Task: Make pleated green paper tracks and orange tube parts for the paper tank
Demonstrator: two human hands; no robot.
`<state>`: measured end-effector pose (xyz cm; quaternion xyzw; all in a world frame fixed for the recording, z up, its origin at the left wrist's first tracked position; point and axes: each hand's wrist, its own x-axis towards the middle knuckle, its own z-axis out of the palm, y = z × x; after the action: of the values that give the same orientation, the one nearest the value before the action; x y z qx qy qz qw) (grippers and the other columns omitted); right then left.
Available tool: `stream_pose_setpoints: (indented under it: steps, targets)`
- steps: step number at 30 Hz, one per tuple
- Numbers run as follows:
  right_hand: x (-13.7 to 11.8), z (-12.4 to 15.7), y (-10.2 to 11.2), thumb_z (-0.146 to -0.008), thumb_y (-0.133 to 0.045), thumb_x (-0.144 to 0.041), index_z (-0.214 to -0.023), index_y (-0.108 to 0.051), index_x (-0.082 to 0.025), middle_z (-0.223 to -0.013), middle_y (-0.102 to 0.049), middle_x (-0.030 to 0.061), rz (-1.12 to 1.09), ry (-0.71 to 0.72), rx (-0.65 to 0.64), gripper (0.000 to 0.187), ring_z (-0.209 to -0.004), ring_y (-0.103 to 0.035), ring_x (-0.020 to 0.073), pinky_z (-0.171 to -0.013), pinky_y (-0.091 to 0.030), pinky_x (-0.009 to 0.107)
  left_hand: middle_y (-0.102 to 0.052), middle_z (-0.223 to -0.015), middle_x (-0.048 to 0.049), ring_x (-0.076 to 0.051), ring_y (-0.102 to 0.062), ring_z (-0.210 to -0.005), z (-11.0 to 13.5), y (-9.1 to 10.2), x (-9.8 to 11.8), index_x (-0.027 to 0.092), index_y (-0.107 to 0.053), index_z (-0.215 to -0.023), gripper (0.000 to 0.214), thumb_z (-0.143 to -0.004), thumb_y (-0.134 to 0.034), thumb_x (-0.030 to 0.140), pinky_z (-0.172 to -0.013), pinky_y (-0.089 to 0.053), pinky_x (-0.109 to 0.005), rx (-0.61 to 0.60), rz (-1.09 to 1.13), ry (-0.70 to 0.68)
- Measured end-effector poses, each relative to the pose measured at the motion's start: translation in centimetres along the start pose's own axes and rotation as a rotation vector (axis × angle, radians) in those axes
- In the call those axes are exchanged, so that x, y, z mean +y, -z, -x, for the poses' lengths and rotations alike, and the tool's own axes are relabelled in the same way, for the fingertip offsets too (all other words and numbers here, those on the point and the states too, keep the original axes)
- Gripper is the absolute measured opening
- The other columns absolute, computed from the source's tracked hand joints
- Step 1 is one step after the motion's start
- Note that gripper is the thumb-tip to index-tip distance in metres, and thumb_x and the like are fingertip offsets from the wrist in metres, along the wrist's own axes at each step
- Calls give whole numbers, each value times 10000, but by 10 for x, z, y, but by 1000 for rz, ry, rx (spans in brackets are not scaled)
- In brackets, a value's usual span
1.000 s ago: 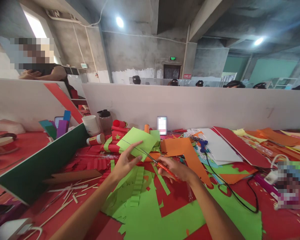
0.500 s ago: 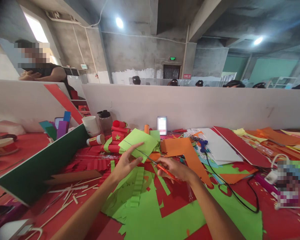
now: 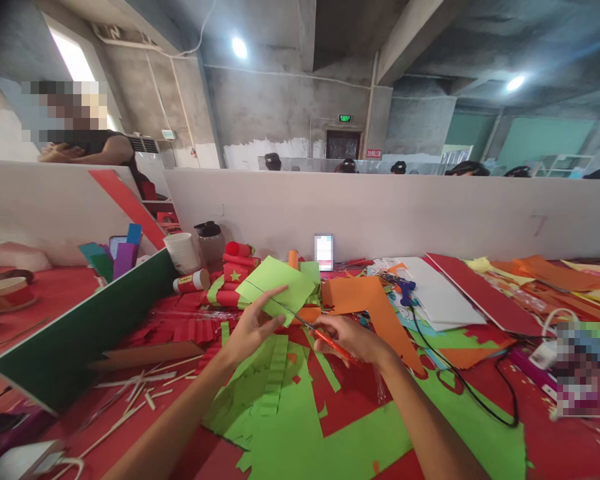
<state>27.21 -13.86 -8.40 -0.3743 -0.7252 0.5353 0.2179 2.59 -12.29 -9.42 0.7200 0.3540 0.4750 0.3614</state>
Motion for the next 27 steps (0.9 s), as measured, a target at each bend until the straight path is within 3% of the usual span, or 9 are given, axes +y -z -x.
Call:
stream_pose_setpoints:
  steps: [5, 13, 19, 22, 27]
  targets:
    - [-2, 1, 0, -870, -563, -458, -1021, -568, -211, -829, -651, -1, 11, 0, 0, 290, -362, -439, 27, -366, -402, 163, -587, -1197, -80, -114, -508, -640, 0, 0, -3, 223, -420, -1383, 589, -843, -604, 371, -613, -458, -251, 0, -30, 4]
    - [0, 2, 0, -879, -525, -502, -1030, -561, -206, -731, -610, -18, 35, -5, 14, 334, -349, -386, 35, -353, -367, 178, -634, -884, -44, -156, -512, -679, 1, 0, -3, 199, -435, -1374, 597, -841, -586, 422, -661, -454, -278, 22, -47, -33]
    - [1, 0, 1, -800, -660, -444, -1021, -588, -207, -650, -566, -52, 120, 18, 42, 332, -373, -380, 44, -426, -371, 200, -469, -647, 22, -114, -356, -565, 1, 2, -1, 188, -465, -1354, 502, -896, -505, 390, -536, -343, -221, 22, -66, 22]
    - [-1, 1, 0, -830, -615, -444, -1044, -597, -198, -636, -565, -48, 101, 17, 51, 326, -374, -376, 44, -467, -402, 213, -427, -639, 31, -97, -291, -541, 0, 2, -1, 175, -476, -1340, 486, -894, -512, 363, -492, -286, -207, 18, -36, 27]
    - [-1, 2, -3, -845, -581, -459, -1034, -597, -195, -594, -549, -47, 46, 13, 43, 325, -377, -382, 56, -478, -416, 215, -520, -742, 11, -68, -256, -500, -1, 4, -3, 178, -417, -1380, 566, -861, -556, 355, -445, -260, -192, 41, -16, 51]
